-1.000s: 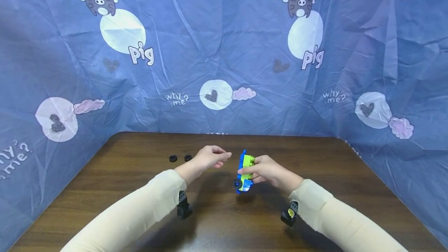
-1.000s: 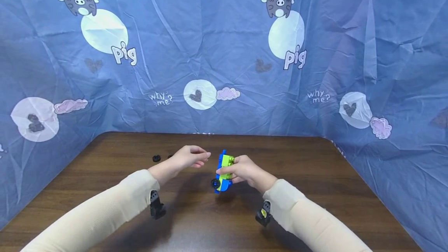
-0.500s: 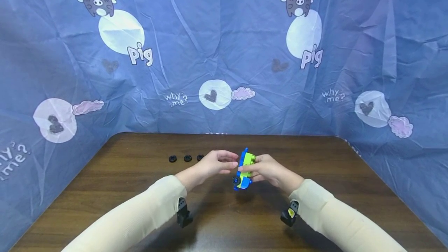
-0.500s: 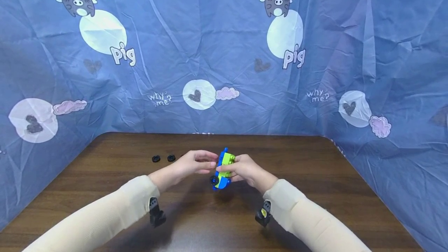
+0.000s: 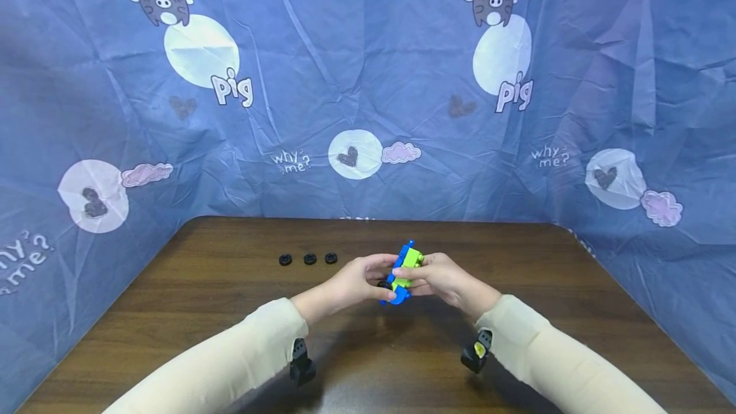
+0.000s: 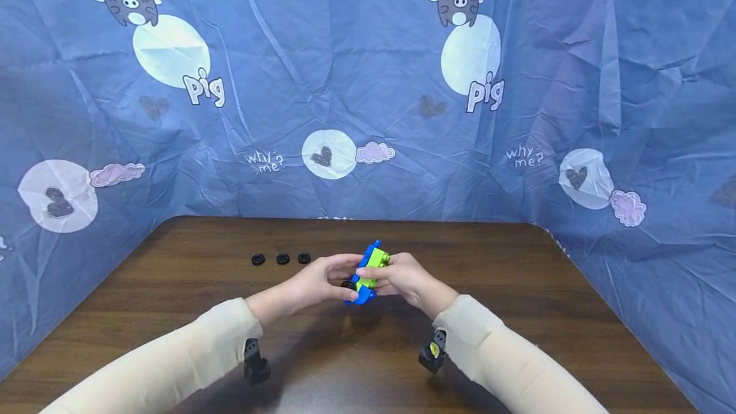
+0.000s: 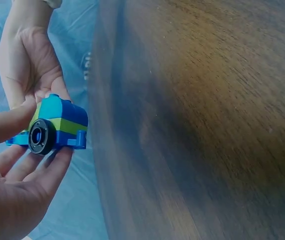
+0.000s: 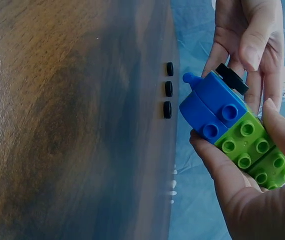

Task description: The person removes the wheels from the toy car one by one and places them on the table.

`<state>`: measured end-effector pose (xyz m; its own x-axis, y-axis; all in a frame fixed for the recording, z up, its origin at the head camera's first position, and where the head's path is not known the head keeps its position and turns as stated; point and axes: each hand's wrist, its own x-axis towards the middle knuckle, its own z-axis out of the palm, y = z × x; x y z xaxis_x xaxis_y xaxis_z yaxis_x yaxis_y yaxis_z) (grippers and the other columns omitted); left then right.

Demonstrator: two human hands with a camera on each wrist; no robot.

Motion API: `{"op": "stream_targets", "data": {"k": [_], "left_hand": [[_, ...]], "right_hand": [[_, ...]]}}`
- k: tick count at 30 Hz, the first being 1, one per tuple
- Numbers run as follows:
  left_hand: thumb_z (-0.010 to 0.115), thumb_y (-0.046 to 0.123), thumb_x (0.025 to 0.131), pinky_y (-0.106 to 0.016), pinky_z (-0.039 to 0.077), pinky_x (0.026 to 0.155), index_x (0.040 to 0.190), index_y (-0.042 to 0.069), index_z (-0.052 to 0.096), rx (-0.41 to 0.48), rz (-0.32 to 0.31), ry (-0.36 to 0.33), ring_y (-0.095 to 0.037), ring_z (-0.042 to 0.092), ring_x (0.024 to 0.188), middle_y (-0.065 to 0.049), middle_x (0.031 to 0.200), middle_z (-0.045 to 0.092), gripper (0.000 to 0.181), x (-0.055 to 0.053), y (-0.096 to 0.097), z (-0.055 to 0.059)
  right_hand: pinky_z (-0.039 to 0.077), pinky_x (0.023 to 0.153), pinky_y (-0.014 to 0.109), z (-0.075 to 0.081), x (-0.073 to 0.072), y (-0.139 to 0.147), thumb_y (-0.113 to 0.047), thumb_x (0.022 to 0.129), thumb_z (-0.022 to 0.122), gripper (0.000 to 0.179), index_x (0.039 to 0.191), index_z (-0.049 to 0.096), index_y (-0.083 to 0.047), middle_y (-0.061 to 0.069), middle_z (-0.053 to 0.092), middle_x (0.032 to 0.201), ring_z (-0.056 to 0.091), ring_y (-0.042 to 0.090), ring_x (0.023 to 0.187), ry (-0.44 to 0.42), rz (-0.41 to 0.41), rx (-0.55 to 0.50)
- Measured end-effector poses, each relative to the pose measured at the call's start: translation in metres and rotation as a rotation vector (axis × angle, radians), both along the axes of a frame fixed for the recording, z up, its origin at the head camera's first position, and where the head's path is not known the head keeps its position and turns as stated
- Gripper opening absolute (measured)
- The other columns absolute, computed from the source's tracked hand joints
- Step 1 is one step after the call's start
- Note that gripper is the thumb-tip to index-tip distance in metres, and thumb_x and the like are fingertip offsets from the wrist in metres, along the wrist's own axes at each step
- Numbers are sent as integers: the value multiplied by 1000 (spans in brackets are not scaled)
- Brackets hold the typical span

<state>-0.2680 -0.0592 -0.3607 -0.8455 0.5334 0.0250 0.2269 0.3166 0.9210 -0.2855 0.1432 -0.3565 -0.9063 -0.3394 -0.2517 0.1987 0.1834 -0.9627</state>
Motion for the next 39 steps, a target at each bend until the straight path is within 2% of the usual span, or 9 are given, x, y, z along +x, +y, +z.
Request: {"op": "stream_targets", "data": {"k": [7,14,20,23,26,29,33,36,39], "left_hand": [[72,3,85,-41,50,101,142,6,47,-29,-20,53,-33,53,128,-17,139,55,62,2,-1,1],[67,0,89,-42,49,102,143,5,46,-48,-36,45,-33,51,129,-17,140,54,58,4,0,6],[66,1,90,-42,47,104,144,5,43,-58,-42,39,-33,49,132,-17,143,51,59,5,1,7],[66,0,89,-40,49,101,146,6,42,-82,-61,78,-32,49,132,-16,144,50,62,5,0,8],[67,0,89,-38,51,99,148,9,39,-102,-77,135,-30,50,130,-14,145,50,66,7,-2,9],[69,5,88,-38,51,98,149,7,36,-112,-61,192,-30,52,129,-14,145,48,69,8,-3,9],[73,14,87,-34,56,91,136,-1,48,-158,14,273,-29,61,116,-17,132,58,56,12,-3,4],[74,18,87,-28,57,80,114,0,60,-237,81,363,-21,66,96,-12,109,66,36,14,-5,3],[74,20,87,-25,54,69,98,5,64,-304,116,428,-13,64,80,-4,90,68,21,16,-7,4]], "right_hand": [[54,91,45,-1,1,-2,-19,89,72,50,123,55,12,20,70,108,72,28,95,-28,-28,-8],[52,95,46,-2,0,-2,-17,92,68,48,127,53,13,25,65,119,70,29,100,-59,-22,-31],[54,93,42,-3,-2,0,-16,91,69,47,124,54,12,14,72,104,72,23,92,-58,0,-47],[55,92,40,-1,-2,1,-14,89,71,43,121,56,10,7,73,95,72,18,87,-48,5,-45],[57,89,40,1,-2,0,-12,86,73,39,116,59,9,6,74,88,72,18,82,-33,-24,-48],[58,86,39,3,-1,-1,-11,86,73,36,113,61,8,6,74,86,72,17,80,-7,-41,-49],[57,88,39,3,1,-3,-12,87,72,34,111,61,9,5,73,86,72,17,83,9,-47,-60],[55,93,41,5,2,-3,-16,87,73,37,112,60,8,5,72,90,71,19,87,3,-78,-49],[53,96,44,6,3,-3,-21,87,73,43,117,58,6,6,72,93,71,21,89,-22,-103,-47]]}}
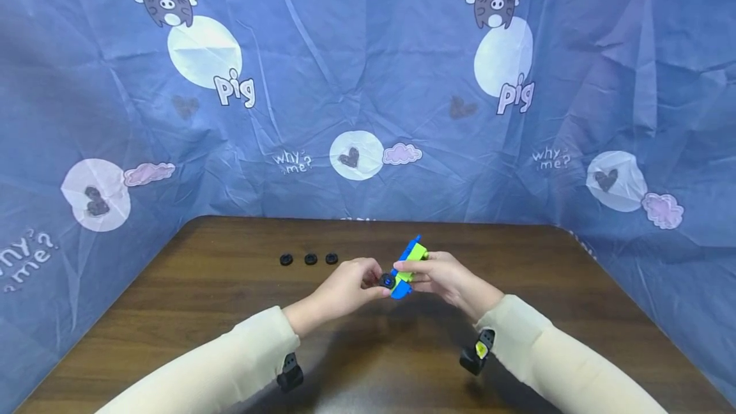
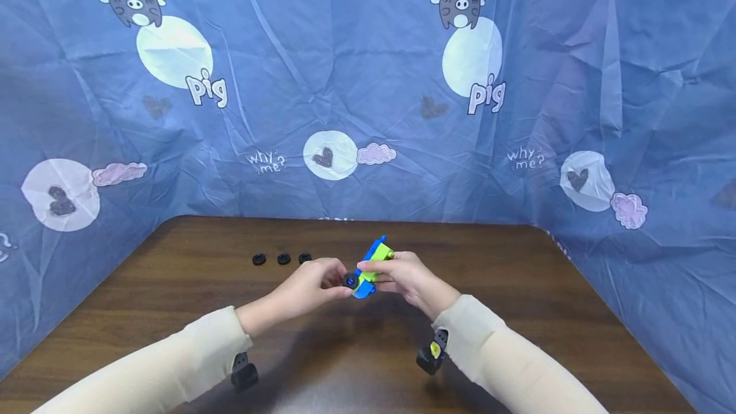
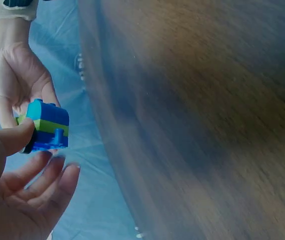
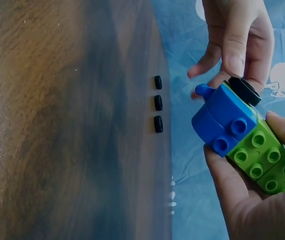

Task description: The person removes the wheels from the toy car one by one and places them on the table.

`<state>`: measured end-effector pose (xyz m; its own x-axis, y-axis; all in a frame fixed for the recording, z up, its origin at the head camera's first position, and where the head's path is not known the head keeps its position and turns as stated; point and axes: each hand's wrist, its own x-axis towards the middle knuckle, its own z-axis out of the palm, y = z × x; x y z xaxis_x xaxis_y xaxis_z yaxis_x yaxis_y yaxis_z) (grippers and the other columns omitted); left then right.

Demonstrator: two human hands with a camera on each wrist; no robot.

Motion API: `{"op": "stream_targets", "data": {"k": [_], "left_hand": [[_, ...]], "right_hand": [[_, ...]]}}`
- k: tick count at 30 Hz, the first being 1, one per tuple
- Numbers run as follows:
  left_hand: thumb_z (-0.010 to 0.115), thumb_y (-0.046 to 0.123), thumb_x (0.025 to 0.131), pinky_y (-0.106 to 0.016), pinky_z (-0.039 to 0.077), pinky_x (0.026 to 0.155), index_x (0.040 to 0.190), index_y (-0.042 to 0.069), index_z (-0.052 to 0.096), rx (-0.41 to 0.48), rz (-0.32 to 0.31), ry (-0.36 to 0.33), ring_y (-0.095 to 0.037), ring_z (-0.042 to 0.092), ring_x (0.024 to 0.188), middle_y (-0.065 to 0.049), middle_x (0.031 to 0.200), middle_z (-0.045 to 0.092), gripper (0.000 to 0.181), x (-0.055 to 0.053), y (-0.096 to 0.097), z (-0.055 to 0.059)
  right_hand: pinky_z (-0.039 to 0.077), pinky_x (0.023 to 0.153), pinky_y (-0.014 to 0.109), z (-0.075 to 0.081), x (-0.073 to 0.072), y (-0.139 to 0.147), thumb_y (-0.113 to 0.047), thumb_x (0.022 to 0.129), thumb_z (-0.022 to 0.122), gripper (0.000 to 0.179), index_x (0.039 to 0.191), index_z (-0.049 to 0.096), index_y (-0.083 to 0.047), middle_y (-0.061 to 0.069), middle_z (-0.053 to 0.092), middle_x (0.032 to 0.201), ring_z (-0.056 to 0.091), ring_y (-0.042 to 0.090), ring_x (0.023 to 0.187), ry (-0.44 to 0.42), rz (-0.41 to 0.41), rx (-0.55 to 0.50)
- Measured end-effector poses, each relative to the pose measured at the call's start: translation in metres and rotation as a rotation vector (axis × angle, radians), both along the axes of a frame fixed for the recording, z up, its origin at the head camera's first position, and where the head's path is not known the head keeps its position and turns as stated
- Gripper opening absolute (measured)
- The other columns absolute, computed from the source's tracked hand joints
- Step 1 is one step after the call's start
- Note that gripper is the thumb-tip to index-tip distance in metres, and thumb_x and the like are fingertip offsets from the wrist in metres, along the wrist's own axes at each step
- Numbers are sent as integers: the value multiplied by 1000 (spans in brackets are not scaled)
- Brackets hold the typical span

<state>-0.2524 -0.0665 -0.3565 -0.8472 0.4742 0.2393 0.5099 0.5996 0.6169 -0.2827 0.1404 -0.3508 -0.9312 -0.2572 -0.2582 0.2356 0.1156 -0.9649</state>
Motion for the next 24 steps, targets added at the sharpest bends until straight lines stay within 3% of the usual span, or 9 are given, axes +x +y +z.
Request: {"op": "stream_targets", "data": {"k": [3,10,18,24], "left_hand": [[72,19,89,-24,50,63,93,8,64,-35,0,28,-8,59,72,0,81,67,15,2,-2,0],[68,21,92,-22,47,59,94,11,63,-101,-13,84,-6,55,68,4,79,64,12,4,-1,3],[65,33,93,-19,33,48,80,15,56,-182,-14,108,-5,40,54,7,62,48,24,3,2,7],[66,30,93,-18,29,47,74,15,53,-155,-17,108,-5,36,50,7,57,44,27,2,3,7]], "right_hand": [[52,96,48,-1,1,0,-21,88,72,45,121,55,5,8,72,96,71,23,89,-26,19,-25],[55,91,48,-4,3,-2,-10,88,70,39,118,51,7,8,71,90,71,22,84,-32,53,-99],[58,85,38,-6,4,-6,-12,88,70,42,119,50,8,8,68,93,71,19,82,-26,23,-54],[59,81,35,-6,4,-10,-12,86,73,42,116,53,9,9,67,92,70,18,79,-14,-32,-14]]}}
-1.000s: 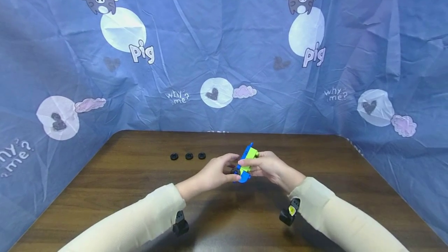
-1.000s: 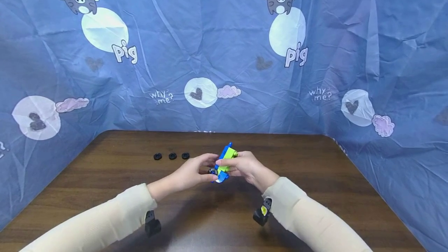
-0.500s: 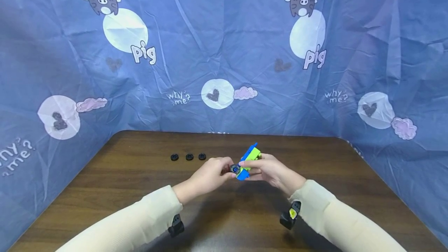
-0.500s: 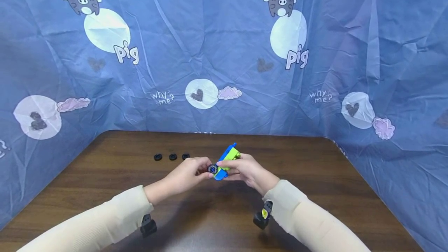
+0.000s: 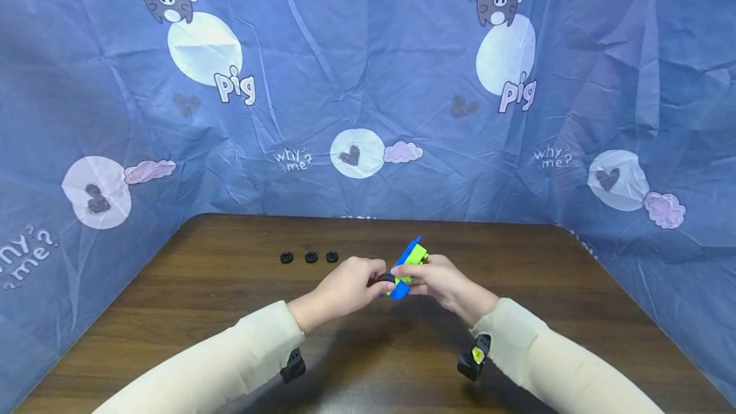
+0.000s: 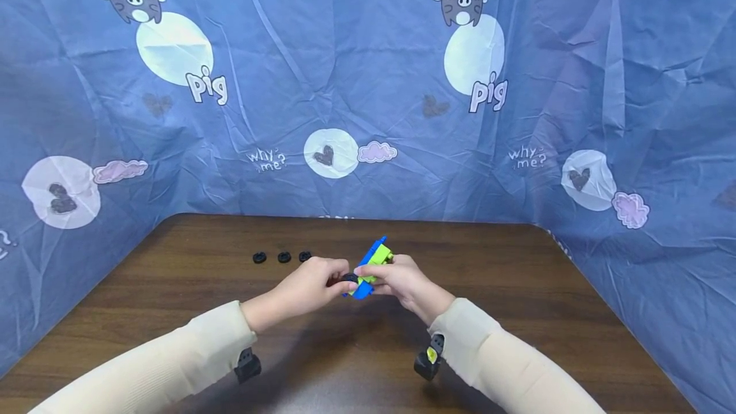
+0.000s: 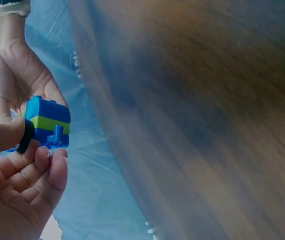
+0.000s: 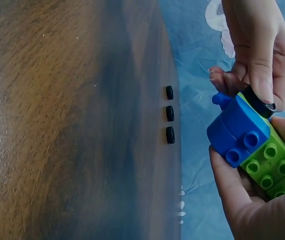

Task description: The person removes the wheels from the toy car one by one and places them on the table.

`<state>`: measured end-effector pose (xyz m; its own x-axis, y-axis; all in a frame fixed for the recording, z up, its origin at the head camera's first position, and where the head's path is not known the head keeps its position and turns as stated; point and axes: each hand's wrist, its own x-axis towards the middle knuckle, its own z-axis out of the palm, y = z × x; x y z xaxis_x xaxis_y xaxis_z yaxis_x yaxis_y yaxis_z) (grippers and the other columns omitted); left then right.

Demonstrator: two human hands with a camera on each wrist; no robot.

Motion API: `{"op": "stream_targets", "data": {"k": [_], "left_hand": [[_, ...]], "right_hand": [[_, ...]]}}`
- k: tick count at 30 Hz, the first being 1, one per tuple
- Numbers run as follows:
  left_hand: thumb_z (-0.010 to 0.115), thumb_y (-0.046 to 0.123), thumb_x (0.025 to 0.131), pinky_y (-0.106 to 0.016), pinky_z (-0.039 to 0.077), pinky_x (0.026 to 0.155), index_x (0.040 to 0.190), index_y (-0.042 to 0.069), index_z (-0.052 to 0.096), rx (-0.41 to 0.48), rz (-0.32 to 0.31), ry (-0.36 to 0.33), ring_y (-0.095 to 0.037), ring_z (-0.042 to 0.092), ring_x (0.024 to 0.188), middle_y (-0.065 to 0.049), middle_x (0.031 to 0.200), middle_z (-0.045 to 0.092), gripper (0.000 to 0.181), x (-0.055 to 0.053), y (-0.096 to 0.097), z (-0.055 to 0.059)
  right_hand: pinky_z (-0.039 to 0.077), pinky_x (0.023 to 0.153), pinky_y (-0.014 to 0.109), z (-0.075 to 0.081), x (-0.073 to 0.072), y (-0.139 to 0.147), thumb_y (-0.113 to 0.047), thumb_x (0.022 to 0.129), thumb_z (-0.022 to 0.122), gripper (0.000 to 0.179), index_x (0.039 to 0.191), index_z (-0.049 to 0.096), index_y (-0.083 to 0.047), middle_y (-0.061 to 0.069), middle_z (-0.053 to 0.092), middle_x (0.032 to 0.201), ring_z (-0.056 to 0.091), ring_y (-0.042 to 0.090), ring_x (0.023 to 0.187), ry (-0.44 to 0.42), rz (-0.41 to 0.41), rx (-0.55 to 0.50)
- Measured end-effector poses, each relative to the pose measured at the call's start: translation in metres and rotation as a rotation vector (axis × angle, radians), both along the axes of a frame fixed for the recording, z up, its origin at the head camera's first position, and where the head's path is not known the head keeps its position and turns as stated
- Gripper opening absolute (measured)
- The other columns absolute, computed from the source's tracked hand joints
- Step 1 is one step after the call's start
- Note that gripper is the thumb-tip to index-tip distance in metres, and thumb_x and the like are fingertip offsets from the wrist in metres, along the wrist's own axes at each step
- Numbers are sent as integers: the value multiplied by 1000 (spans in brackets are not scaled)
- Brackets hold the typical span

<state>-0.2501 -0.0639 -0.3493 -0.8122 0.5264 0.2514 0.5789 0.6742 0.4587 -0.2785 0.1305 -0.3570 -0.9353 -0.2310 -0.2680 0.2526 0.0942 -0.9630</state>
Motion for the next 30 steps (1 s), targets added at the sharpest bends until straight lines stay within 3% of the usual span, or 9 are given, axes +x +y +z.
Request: {"op": "stream_targets", "data": {"k": [12,24,30], "left_hand": [[67,23,92,-18,28,47,69,13,48,88,41,60,-5,34,49,7,55,41,31,1,5,-7],[67,19,91,-19,30,47,71,11,53,102,94,9,-8,37,50,4,56,46,27,5,12,-12],[67,21,92,-18,29,47,69,13,50,97,96,43,-6,35,50,6,56,42,29,6,14,-15]], "right_hand": [[59,82,35,-2,-4,-4,-11,84,75,39,113,57,9,10,68,93,69,17,80,27,-61,10],[60,78,32,-3,-2,-6,-8,83,75,38,111,59,12,10,68,89,69,15,78,63,-84,16],[60,77,32,-5,-1,-5,-9,82,76,39,110,59,12,10,68,88,69,15,77,68,-77,35]]}}
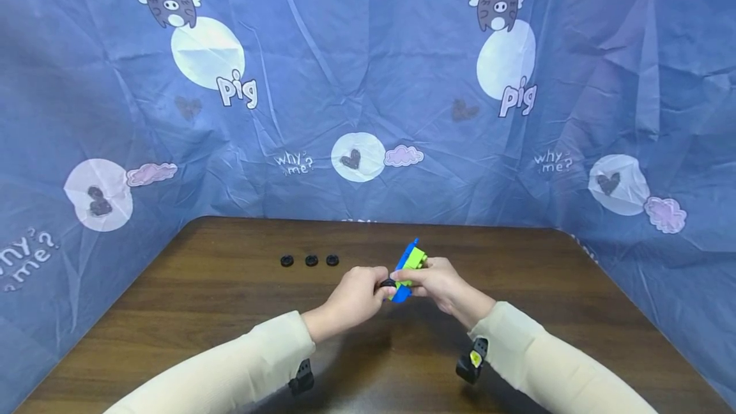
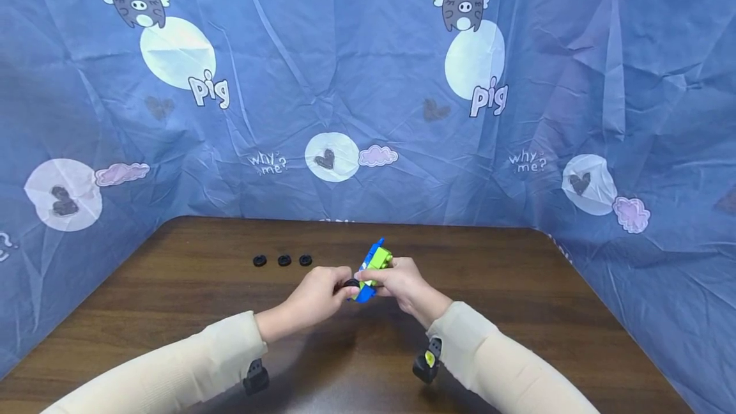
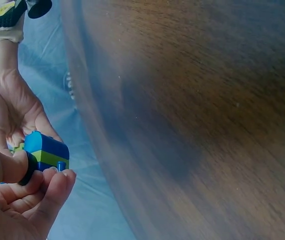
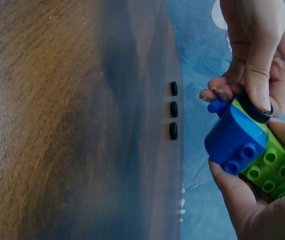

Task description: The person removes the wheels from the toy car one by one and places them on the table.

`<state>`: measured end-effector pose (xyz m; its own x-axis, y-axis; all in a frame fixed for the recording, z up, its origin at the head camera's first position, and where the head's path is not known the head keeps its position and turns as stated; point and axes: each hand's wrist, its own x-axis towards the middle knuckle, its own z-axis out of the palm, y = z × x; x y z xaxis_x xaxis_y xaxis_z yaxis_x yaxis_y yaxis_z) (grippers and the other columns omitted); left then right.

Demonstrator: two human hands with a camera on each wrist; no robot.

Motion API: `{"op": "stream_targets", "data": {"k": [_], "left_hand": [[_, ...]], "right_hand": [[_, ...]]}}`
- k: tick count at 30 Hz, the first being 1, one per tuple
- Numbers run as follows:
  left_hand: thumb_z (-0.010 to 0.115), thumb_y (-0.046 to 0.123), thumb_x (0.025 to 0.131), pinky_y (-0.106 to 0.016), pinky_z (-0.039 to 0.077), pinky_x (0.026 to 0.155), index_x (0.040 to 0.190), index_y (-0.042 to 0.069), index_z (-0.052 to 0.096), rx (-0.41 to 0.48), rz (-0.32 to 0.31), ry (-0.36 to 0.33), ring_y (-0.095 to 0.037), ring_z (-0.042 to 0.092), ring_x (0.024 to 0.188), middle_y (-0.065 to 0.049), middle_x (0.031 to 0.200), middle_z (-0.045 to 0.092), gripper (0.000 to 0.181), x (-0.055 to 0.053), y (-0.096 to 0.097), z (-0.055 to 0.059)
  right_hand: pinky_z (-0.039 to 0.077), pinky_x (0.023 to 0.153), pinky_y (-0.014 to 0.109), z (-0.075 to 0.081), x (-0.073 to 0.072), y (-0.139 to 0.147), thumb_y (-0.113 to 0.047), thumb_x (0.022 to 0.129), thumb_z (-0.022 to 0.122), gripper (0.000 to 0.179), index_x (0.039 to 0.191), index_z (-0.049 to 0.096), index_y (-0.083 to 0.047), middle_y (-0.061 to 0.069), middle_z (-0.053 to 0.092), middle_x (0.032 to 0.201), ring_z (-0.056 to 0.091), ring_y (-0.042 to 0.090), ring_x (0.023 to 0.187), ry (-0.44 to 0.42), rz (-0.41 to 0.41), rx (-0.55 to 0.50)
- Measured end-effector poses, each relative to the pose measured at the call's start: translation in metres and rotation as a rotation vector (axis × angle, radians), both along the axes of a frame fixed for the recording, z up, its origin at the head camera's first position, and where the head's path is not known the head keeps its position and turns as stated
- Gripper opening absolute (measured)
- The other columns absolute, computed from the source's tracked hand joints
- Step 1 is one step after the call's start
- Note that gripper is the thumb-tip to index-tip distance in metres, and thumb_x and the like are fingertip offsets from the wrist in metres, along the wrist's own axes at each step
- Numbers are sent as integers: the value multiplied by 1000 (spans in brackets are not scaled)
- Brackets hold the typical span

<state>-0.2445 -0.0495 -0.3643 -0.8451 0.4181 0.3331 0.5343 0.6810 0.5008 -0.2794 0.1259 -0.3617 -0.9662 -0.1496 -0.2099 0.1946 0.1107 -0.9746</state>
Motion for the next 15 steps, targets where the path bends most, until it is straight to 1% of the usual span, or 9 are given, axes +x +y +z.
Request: {"op": "stream_targets", "data": {"k": [4,7,11,13,15], "left_hand": [[67,19,91,-17,29,48,68,12,50,-2,0,25,-6,35,51,6,56,41,30,1,1,0],[67,17,91,-18,30,48,70,12,51,-6,5,19,-6,36,51,6,57,42,28,2,1,0],[67,16,91,-18,32,48,72,11,54,-12,4,-7,-6,38,52,6,57,45,24,3,1,0],[67,17,92,-18,32,48,74,10,56,-15,-9,-31,-6,39,52,6,58,46,22,2,1,0],[65,18,93,-18,32,49,76,10,57,-24,-34,-61,-6,38,52,5,58,46,20,0,-1,1]], "right_hand": [[60,77,32,-2,-1,0,-10,82,76,40,111,59,12,11,68,90,69,16,77,-4,2,2],[60,77,33,-2,-1,-1,-10,82,77,39,110,60,11,11,69,89,69,16,77,-7,5,7],[60,77,33,-3,0,-1,-10,82,77,39,109,60,12,11,69,89,69,16,76,-4,22,16],[60,77,33,-3,-1,0,-10,81,77,39,109,61,11,11,70,88,70,16,76,-6,27,14],[60,79,34,-4,-2,1,-11,82,77,38,109,61,11,10,70,89,70,17,77,-7,44,17]]}}
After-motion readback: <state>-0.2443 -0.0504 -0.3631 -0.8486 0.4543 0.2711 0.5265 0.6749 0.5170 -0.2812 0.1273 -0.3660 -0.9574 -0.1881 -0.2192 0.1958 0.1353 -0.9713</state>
